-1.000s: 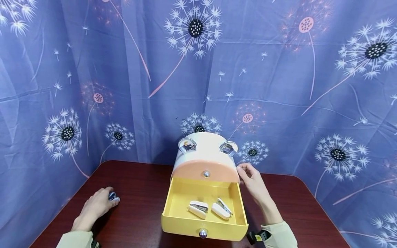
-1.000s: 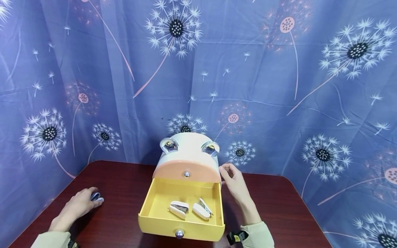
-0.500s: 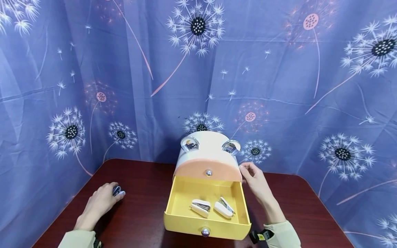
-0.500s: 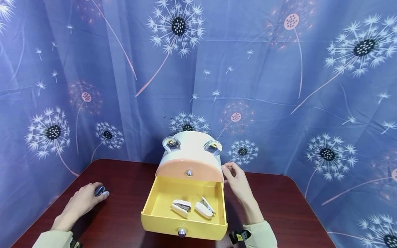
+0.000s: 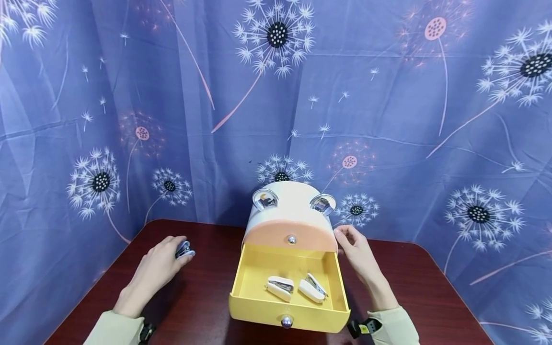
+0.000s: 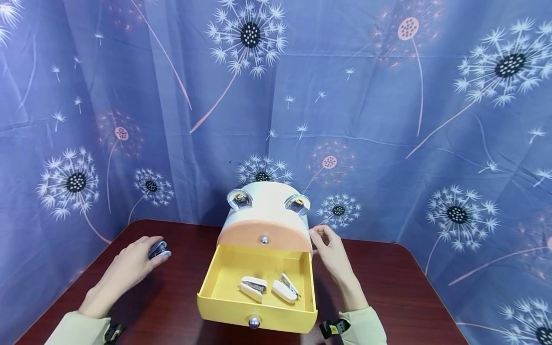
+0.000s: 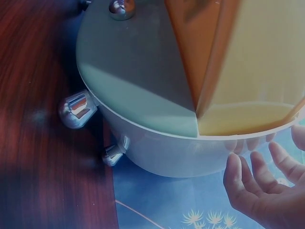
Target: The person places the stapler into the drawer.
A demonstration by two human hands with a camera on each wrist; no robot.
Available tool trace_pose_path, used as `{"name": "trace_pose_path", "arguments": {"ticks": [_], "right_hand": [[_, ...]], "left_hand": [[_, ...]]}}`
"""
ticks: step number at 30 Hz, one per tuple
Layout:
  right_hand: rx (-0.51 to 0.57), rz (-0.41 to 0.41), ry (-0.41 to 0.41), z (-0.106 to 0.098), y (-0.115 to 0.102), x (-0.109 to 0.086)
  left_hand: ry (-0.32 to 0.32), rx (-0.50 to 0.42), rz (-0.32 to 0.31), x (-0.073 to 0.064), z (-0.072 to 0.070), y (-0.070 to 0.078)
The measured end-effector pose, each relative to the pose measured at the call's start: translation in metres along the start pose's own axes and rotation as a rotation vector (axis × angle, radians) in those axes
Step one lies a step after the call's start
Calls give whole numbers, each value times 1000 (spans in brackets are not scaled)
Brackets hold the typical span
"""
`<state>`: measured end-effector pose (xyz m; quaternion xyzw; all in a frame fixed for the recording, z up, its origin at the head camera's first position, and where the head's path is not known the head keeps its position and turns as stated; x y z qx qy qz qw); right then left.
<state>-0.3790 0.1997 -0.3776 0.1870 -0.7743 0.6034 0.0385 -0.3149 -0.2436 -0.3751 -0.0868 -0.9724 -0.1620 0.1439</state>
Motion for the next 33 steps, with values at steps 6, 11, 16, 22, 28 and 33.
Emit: {"name": "trace_pose_path", "arguments": {"ticks": [6, 11, 16, 22, 28, 33], "right_hand": [[14, 14, 20, -2, 2, -1], [26, 16, 20, -1, 3, -1], [27, 18, 16, 0, 4, 0], [19, 10, 19, 0, 4, 0], [0, -2, -8, 1, 2, 0], [-9, -2, -8, 1, 0, 0]], "left_hand": [[52, 20, 104, 1, -20, 43], [97, 32, 194, -1, -34, 79], [131, 50, 295, -5, -46, 113], [106, 37, 388, -10, -57, 148], [73, -7, 475, -12, -60, 174], [20, -33, 564, -13, -53, 191]]}}
Point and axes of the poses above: each hand's wrist, its own x-axis towards the middle knuckle, its own z-axis out of the palm, y = z × x, the point moved 9 cm from there along x, towards the middle knuckle, and after that the axes turned 10 degrees about -y, right-handed, at the moved point
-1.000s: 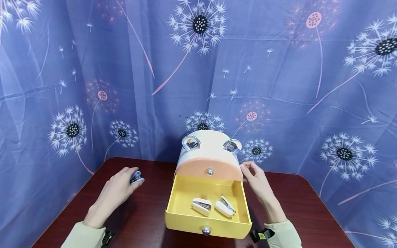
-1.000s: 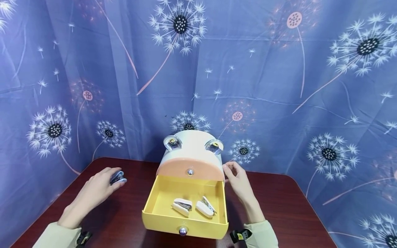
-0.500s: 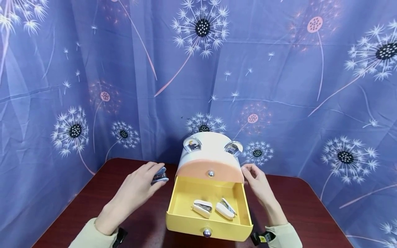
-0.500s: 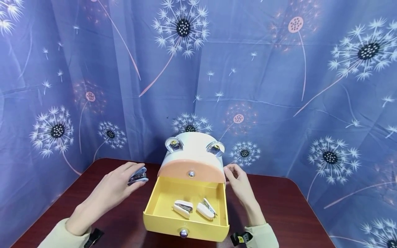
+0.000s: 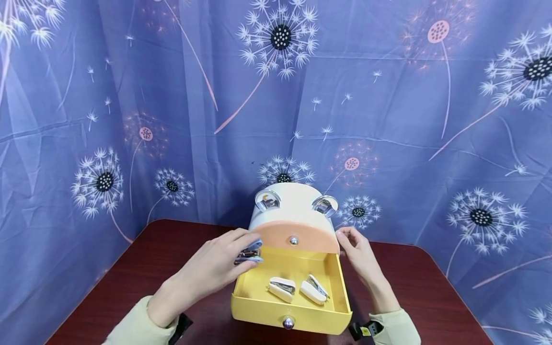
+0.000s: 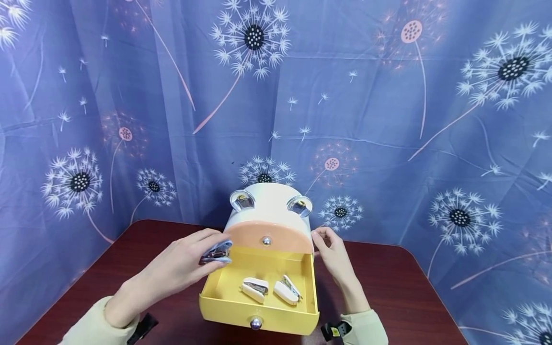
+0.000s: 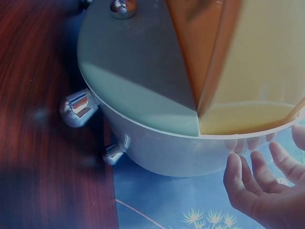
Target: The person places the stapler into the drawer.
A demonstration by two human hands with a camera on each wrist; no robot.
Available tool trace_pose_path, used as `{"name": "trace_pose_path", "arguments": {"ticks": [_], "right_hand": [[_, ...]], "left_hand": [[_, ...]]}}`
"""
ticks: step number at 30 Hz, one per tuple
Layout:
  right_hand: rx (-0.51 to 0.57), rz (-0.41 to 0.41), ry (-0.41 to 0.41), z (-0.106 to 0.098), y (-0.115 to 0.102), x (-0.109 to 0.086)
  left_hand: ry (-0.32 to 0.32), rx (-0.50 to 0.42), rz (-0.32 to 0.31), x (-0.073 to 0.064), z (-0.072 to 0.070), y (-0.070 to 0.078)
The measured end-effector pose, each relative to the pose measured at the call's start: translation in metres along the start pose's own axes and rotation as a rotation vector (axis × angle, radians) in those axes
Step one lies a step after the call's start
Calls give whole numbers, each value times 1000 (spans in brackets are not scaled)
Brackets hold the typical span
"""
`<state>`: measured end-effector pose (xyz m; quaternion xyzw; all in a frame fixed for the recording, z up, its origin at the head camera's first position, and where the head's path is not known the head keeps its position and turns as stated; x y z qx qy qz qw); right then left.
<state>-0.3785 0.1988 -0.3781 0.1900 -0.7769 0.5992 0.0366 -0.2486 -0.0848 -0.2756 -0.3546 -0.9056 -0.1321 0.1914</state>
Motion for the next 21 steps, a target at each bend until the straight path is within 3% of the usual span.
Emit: {"name": "trace_pose_path", "arguments": {"ticks": [8, 17, 21], "right_hand": [[2, -18, -5, 0, -1, 1], [15, 4, 16, -1, 2, 1], [24, 9, 28, -2, 3, 0]], "left_hand": [[-112, 27, 104, 14, 25, 14], [-285, 33, 157, 18, 60, 11], [-348, 76, 180, 20, 73, 9]]}}
Point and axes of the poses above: each hand's wrist, its own x-axis towards the middle knuckle, its own z-axis out of the palm, y = z × x, the point moved 9 cm from there along x, towards the middle knuckle, and after that the axes turned 10 degrees about -y, right-handed, at the moved point
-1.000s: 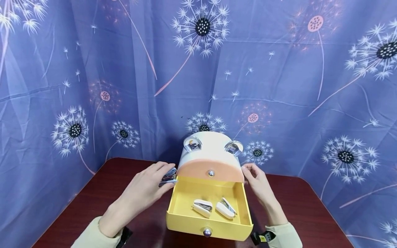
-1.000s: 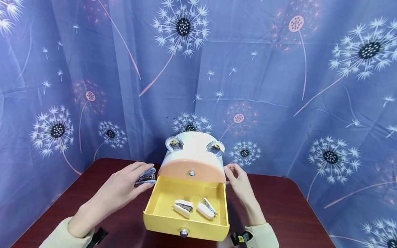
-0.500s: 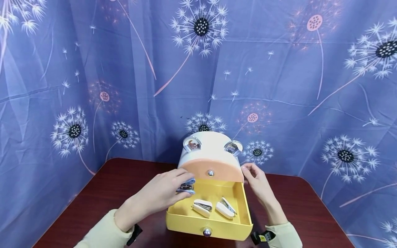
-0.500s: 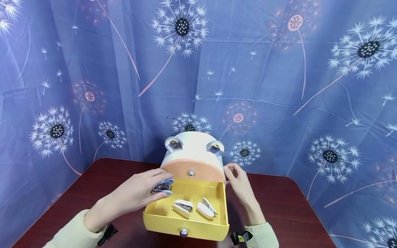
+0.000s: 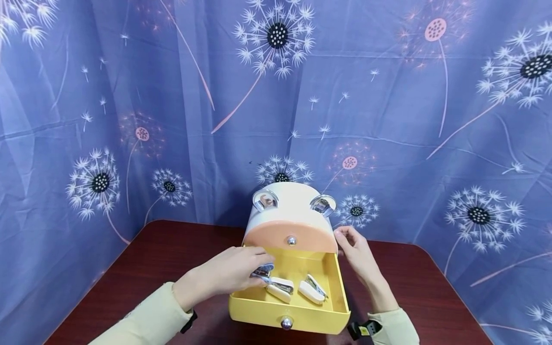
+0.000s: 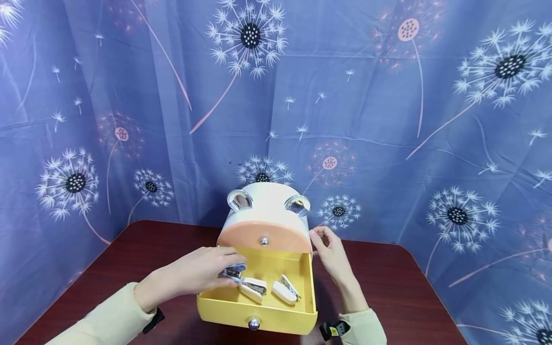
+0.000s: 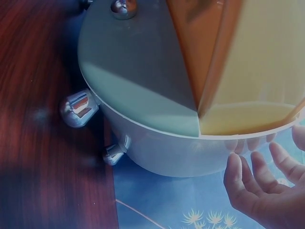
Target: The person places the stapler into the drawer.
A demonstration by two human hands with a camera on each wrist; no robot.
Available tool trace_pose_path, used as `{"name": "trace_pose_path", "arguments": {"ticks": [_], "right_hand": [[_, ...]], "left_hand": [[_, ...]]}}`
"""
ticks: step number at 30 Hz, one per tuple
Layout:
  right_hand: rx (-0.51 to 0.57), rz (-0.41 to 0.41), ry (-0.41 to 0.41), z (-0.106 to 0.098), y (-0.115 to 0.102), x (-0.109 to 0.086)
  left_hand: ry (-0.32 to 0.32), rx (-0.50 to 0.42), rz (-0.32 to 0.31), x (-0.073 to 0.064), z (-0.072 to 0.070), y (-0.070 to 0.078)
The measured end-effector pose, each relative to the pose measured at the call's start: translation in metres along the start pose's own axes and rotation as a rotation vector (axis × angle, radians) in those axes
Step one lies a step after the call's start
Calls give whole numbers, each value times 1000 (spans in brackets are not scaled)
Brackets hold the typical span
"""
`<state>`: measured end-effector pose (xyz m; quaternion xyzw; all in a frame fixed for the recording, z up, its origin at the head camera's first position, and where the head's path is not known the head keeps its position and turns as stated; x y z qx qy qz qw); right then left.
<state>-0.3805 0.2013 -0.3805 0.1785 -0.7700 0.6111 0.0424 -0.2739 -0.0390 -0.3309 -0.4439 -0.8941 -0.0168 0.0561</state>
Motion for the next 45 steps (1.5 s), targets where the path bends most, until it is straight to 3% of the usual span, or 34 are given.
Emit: {"name": "trace_pose_path", "arguments": {"ticks": [5, 11, 23, 28, 34, 41, 45], "right_hand": [[6, 3, -2, 1, 1, 1], [-1, 5, -1, 2, 0, 1], [-2, 5, 4, -3, 0, -2], [-6, -1, 2, -2, 0, -1], [-1, -1, 0, 0, -1, 0], [-11, -10, -9, 1, -2, 0], [-9, -5, -8, 2, -3, 0]], "left_hand": [[-72, 58, 11, 5, 11, -1], [-136, 81, -24, 11, 19, -3], [-181, 181, -126, 32, 29, -8], [-214, 255, -167, 33, 36, -7], [-222, 312, -174, 32, 38, -5], [-233, 274, -198, 32, 41, -9], [-258, 175, -193, 29, 38, -7]]}}
Point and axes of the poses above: each hand's wrist, its own x-axis towards the middle knuckle, its own z-axis out of the palm, y = z × x, the point moved 9 cm from there along x, towards the middle knuckle, and after that the axes turned 10 degrees about -y, right-handed, at the moved point
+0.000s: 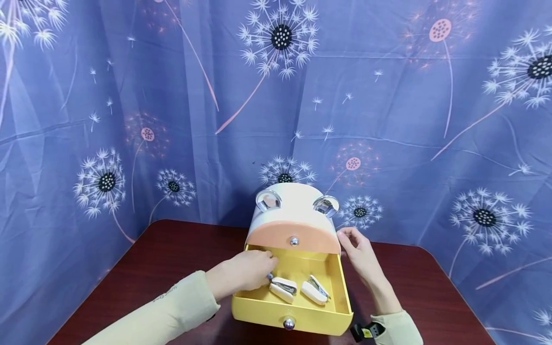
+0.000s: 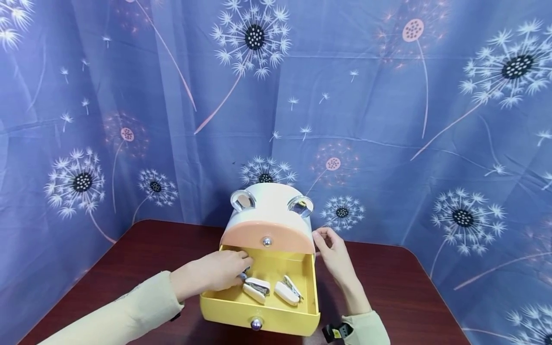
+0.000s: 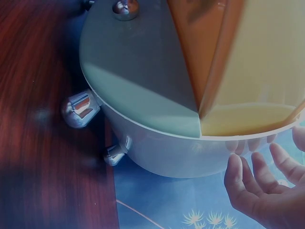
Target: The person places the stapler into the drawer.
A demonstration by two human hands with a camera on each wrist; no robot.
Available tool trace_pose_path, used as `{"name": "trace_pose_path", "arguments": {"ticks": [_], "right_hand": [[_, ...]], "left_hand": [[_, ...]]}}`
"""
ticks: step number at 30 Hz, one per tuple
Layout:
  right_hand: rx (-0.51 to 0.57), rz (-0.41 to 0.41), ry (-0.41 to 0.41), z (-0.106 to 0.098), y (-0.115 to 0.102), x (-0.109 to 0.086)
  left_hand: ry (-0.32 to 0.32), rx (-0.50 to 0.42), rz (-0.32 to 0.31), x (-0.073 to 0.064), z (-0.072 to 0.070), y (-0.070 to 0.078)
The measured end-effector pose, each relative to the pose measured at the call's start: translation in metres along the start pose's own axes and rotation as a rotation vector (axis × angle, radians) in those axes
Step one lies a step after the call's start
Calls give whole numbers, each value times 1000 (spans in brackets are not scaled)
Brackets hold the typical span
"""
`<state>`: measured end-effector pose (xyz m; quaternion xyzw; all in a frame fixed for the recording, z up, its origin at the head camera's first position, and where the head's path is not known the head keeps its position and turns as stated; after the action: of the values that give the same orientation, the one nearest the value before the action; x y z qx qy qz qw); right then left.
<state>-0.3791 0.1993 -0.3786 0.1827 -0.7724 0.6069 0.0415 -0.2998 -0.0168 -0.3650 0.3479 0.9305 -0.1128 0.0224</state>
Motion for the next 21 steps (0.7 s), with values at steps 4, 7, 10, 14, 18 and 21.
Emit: {"name": "trace_pose_path", "arguments": {"ticks": [4, 7, 10, 14, 18, 21], "right_hand": [[3, -6, -7, 0, 0, 0], [7, -6, -3, -1, 0, 0], [11, -3, -2, -2, 0, 0], [9, 3, -5, -1, 1, 0], [10, 1, -3, -1, 1, 0], [12, -9, -1, -1, 0, 0]], "left_hand": [[2, -66, 34, -11, -12, 6], [71, -52, 70, -23, -28, 13], [174, -22, 99, -38, -44, 22], [316, 7, 141, -57, -60, 37], [484, 13, 202, -75, -69, 54], [600, 19, 235, -87, -69, 67]]}}
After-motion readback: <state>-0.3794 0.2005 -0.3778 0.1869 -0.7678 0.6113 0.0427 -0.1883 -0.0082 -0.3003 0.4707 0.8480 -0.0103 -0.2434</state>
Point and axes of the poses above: each hand's wrist, its own x-axis towards the middle knuckle, its own z-axis out of the palm, y = z × x, the point moved 9 cm from there along x, towards the middle knuckle, and after that the axes turned 10 degrees about -y, right-handed, at the moved point
